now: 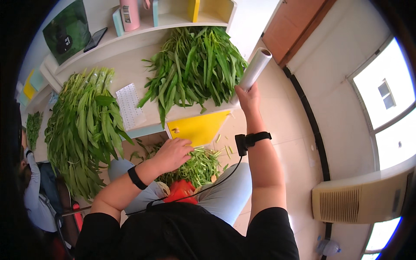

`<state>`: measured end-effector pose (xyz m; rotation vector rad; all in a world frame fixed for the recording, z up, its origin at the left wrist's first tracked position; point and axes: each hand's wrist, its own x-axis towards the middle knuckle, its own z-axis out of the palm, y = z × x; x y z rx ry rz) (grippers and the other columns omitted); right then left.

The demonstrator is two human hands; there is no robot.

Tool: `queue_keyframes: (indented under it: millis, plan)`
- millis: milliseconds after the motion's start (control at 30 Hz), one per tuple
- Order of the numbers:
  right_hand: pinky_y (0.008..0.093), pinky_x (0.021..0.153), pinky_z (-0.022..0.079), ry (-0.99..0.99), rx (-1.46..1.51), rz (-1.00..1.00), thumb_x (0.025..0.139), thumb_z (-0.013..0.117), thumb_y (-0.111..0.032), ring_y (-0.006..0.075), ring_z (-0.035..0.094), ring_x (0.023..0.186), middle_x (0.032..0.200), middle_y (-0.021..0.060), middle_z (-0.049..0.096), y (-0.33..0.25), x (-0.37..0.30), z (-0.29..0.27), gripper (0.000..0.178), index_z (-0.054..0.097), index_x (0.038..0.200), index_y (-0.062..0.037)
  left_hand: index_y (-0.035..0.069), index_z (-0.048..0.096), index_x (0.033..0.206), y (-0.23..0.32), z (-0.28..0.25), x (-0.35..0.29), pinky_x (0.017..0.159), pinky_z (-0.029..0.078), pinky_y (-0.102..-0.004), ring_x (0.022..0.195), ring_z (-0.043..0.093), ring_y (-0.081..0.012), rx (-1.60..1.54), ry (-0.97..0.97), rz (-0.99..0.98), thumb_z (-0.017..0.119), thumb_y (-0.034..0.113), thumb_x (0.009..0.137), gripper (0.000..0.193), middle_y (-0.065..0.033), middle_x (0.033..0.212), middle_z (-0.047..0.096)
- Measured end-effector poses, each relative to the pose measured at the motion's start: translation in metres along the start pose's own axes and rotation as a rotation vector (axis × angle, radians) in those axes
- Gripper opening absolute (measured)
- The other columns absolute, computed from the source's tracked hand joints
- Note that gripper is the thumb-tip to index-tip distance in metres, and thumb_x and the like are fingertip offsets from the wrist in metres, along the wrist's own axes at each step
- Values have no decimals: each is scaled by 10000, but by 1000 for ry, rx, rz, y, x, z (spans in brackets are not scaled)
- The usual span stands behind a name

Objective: Bundling and wrapping bunches of water spinach with plastic wrap and applying labels.

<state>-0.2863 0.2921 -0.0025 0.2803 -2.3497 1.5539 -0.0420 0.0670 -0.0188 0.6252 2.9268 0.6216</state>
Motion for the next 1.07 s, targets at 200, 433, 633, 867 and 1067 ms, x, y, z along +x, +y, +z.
queue_keyframes:
  millis: [200,433,633,867,1067]
  plan:
    - [354,773,470,12,-12,-39,720,704,-216,246,597,870,957,157,615,-2,-1,10,506,498,1121,15,77,637,989,-2,-11,-25,869,407,-392,1022,534,-254,-155,134,5,600,186,806,216,-85,1086,570]
    - [328,781,465,-90,44,-40,768,692,-199,209,579,883,973,128,603,33,-5,2,482,484,1144,19,46,621,918,-8,-3,-41,756,474,-384,866,586,-291,-232,283,67,611,147,787,166,-111,903,612]
    - [288,725,476,-54,-5,40,836,640,-204,159,568,863,1004,95,595,27,-21,-8,427,479,1179,-6,29,609,944,-12,-8,-56,779,481,-391,885,592,-307,-286,326,22,633,136,772,204,-131,933,613]
    - [246,620,470,-205,114,220,899,549,-176,118,586,756,879,59,624,-3,-109,-27,225,564,1059,-18,-23,457,1198,-48,-47,-45,972,407,-396,1117,500,-349,43,718,-157,627,98,787,461,-216,1239,481]
    - [266,670,517,-374,263,320,906,542,-154,134,610,681,802,52,629,-21,-169,2,178,586,1027,-31,-53,426,1250,-88,-47,-56,1062,319,-396,1220,421,-341,237,432,-485,657,187,790,567,-240,1307,424]
